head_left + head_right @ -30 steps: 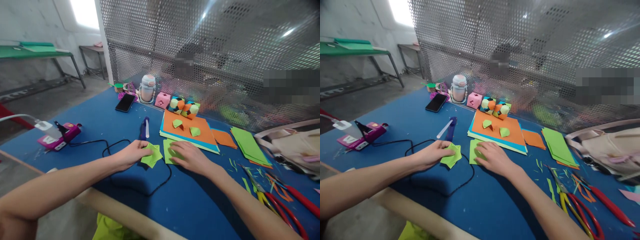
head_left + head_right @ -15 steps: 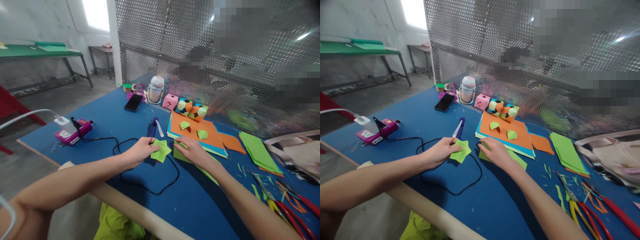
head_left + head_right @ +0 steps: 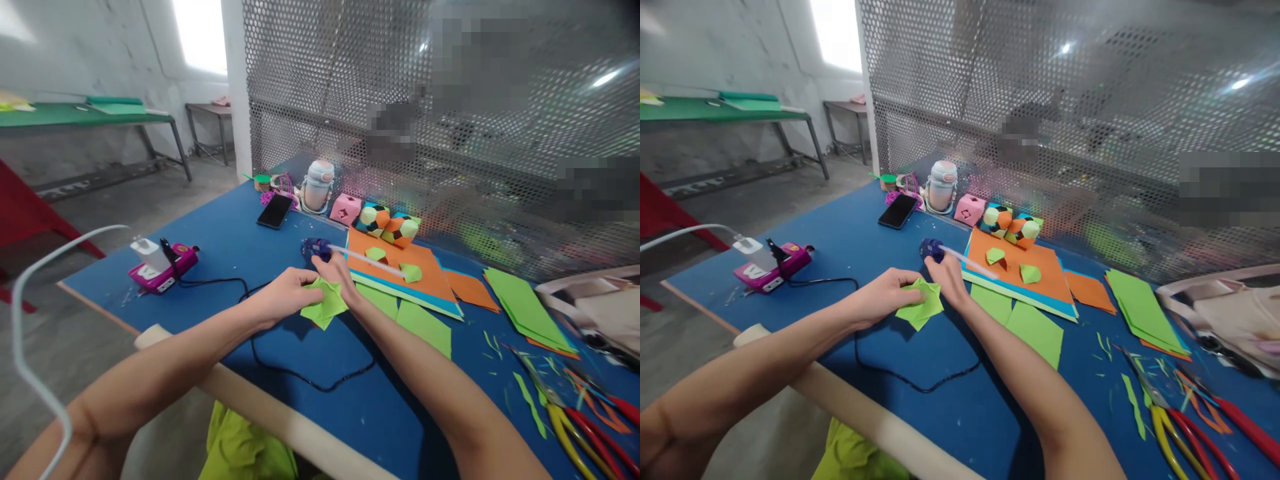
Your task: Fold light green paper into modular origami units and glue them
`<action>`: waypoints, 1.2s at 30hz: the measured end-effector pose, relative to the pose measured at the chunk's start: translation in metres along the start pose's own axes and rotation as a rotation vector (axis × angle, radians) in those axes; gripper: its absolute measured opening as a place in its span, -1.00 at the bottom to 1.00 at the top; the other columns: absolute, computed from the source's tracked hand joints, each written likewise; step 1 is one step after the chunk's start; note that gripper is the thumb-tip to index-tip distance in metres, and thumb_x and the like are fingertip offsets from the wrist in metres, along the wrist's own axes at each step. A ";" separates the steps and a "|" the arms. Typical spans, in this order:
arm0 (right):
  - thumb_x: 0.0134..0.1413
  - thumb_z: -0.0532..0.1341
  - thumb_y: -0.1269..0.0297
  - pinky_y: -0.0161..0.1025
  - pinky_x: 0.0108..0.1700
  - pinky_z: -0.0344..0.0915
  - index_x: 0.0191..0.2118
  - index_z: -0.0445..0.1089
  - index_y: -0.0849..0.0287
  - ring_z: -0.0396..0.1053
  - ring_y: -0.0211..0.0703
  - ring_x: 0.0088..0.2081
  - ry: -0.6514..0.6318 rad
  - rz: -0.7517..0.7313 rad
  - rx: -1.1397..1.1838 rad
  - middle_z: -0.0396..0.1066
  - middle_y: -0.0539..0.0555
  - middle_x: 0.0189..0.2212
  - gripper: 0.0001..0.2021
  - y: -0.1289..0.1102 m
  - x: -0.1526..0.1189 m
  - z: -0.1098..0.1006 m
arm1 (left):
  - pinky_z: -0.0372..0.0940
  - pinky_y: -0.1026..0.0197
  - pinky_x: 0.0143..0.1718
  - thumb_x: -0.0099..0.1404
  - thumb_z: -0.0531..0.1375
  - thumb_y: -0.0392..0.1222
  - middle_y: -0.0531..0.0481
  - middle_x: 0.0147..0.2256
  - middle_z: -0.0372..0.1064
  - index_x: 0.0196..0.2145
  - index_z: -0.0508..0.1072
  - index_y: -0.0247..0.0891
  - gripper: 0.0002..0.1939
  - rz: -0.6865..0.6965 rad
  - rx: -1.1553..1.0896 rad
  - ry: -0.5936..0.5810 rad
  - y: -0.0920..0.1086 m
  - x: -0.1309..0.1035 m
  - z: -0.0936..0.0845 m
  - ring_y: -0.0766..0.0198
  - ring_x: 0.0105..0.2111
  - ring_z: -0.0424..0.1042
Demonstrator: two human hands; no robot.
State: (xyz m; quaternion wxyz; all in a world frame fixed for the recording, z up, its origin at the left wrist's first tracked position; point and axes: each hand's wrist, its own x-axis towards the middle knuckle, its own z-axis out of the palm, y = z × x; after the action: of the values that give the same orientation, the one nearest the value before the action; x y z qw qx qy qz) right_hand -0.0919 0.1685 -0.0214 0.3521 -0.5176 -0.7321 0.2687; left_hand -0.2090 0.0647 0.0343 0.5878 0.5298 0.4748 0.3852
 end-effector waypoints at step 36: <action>0.12 0.08 0.15 -0.36 -0.62 0.08 -0.43 0.15 0.08 0.13 -0.31 -0.68 0.014 -0.182 -0.240 0.23 -0.10 -0.63 -0.82 -0.015 -0.142 -0.081 | 0.15 0.32 -0.34 0.08 0.04 -0.38 0.04 -0.49 0.34 -0.55 0.38 -0.29 -0.84 0.302 0.506 0.269 -0.030 0.015 0.014 0.32 -0.41 0.31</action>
State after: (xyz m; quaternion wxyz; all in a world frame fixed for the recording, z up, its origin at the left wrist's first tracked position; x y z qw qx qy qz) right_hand -0.0055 0.0313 0.0055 0.3158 -0.4894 -0.8003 0.1428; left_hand -0.1934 0.0716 0.0025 0.3056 0.6677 0.5450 0.4046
